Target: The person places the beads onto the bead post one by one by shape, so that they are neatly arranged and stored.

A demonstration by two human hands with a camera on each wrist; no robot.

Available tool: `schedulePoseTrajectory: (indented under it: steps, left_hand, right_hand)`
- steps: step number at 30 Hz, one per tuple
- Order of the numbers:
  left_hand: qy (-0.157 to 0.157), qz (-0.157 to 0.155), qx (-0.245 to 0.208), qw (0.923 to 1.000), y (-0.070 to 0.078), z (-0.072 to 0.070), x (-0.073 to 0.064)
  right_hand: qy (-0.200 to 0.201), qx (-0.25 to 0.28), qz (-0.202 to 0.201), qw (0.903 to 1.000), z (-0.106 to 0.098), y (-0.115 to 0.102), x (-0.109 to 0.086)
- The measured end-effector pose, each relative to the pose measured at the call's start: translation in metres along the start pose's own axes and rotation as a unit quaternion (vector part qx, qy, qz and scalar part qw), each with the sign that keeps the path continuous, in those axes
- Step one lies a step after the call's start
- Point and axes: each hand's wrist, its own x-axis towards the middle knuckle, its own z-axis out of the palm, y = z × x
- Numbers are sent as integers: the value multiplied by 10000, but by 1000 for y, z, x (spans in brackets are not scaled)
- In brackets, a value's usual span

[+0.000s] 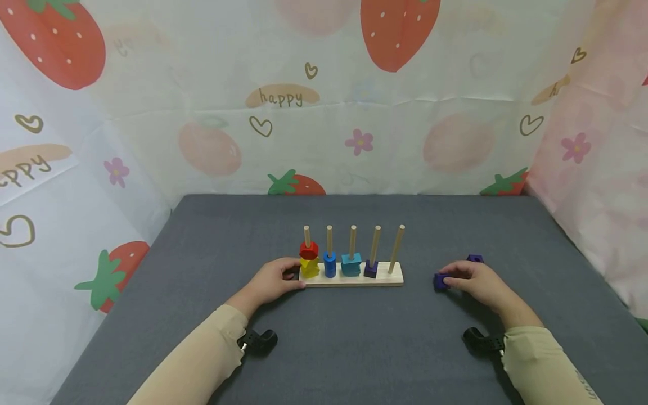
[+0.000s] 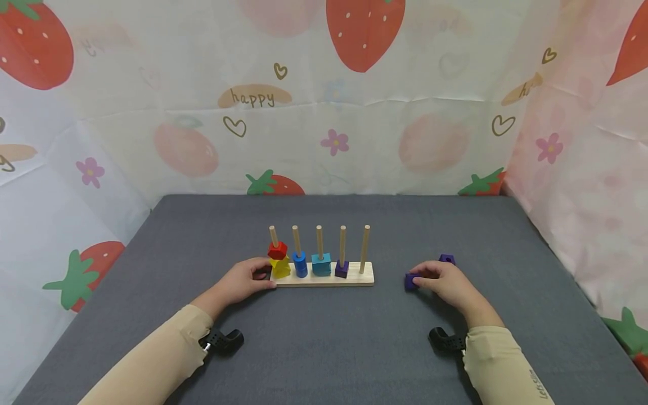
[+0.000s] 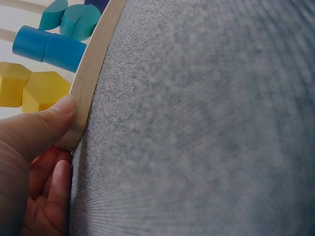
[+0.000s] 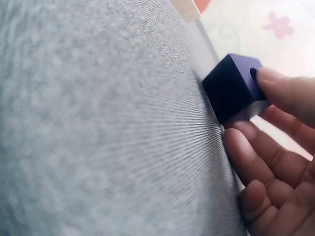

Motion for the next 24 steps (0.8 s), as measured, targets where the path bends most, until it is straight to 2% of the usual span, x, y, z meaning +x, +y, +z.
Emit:
schedulePoseTrajectory:
  steps: [5,17,24]
  left_hand:
    - [0,12,19,10000,0,0,0]
    - [-9,-20,32,10000,-1,0,1]
    - [-5,32,40,10000,-2,1,2]
  right_hand:
    - [92,171,183,9996,-3,0,-1]
    - [93,130,373,9992,-2,-5,-1]
    - [68,-93,64,9999,2,-2,2]
